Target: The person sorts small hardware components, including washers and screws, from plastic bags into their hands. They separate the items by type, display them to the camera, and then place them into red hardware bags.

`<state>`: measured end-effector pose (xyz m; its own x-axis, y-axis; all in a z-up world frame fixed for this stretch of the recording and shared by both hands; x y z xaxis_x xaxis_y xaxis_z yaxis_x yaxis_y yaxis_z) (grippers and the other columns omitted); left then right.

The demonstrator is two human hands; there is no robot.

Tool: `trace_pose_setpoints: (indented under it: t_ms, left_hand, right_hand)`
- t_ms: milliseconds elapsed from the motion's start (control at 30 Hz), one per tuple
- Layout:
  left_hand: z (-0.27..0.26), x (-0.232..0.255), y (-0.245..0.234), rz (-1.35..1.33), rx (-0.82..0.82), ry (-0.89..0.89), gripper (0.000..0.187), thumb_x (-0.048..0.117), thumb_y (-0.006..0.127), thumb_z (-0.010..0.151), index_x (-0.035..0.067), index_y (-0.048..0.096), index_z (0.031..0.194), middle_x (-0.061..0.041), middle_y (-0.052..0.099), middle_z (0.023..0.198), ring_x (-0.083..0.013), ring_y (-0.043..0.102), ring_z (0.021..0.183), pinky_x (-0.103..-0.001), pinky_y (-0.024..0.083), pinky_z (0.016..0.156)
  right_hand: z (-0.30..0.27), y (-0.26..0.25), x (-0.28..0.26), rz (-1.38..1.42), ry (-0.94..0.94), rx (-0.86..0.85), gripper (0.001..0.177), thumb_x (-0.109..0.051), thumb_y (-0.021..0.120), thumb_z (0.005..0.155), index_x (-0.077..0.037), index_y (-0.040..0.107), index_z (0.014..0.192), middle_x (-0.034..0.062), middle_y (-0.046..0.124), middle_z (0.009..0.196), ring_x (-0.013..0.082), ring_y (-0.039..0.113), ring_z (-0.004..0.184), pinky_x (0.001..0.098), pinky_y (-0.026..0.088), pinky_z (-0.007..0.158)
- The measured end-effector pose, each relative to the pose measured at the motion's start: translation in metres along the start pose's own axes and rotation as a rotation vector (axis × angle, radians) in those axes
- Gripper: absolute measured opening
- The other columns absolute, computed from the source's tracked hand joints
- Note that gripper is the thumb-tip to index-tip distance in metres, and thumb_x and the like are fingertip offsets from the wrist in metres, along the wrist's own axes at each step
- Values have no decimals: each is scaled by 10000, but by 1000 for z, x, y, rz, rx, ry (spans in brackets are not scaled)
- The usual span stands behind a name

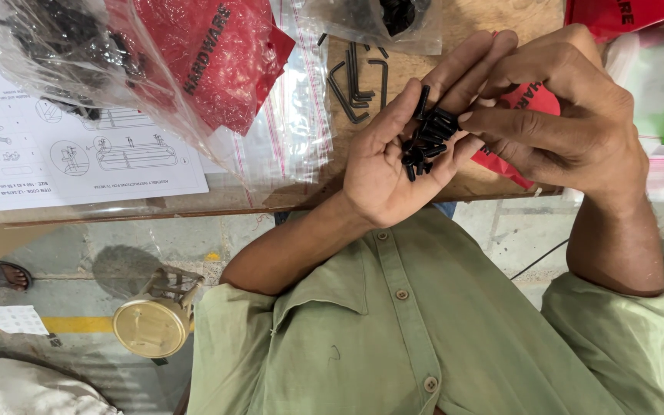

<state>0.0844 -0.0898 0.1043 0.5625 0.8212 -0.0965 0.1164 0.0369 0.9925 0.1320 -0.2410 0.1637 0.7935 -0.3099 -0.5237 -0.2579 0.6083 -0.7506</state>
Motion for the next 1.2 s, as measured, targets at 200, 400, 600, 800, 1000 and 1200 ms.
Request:
trace_pose_setpoints:
  t_ms: [200,400,600,800,1000,1200]
  left_hand:
    - [-5,-2,-10,74,-76,26,614,387,273,1195,86,104,1704,-27,124,1730,-85,302,1499,-244,300,1193]
    - [-5,0,-5,142,-51,27,618,375,293,1176,91,115,1694,-38,119,1757,-79,274,1508,-214,300,1175]
    - [-5,-2,-8,10,-16,0,630,337,287,1156,109,112,1716,-30,114,1746,-104,270,1558,-229,294,1200]
    - [-8,-2,-11,56,-81,22,590,348,305,1201,98,115,1701,-22,122,1751,-67,249,1501,-185,332,1117]
    - [-7,1,-16,65,-134,32,582,362,323,1220,95,121,1695,-19,118,1736,-27,296,1476,-133,428,983]
    - [-7,4,-17,4,-133,33,576,365,325,1221,97,128,1691,-15,115,1723,-19,354,1479,-141,462,960]
  right_hand:
    - [7,1,-11,-8,40,-2,212,-34,841,744,-15,776,945,126,646,983,318,602,929,445,506,800]
    - [6,6,-16,-76,23,-6,218,-60,886,786,-7,725,922,127,637,959,324,591,897,448,500,765]
    - [2,10,-17,-121,-13,21,224,-50,905,776,-11,723,902,118,646,951,322,607,873,447,510,753]
    - [2,12,-17,-111,-48,41,214,-42,907,767,-6,733,887,116,648,947,320,619,876,452,514,755]
    - [5,11,-19,-111,-36,40,230,-35,915,747,-3,749,903,116,648,949,318,611,867,447,512,753]
    - [7,13,-18,-129,-46,45,231,-22,917,747,-6,746,903,111,646,944,306,615,863,447,524,767]
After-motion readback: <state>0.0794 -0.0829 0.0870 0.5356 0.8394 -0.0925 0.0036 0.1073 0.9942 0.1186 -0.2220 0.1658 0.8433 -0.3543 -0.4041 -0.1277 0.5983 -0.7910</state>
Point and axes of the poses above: each hand's wrist, its own z-axis towards the middle knuckle, its own y-axis out of the palm, x = y × z, the point moved 4 cm from there along z, towards the middle knuckle
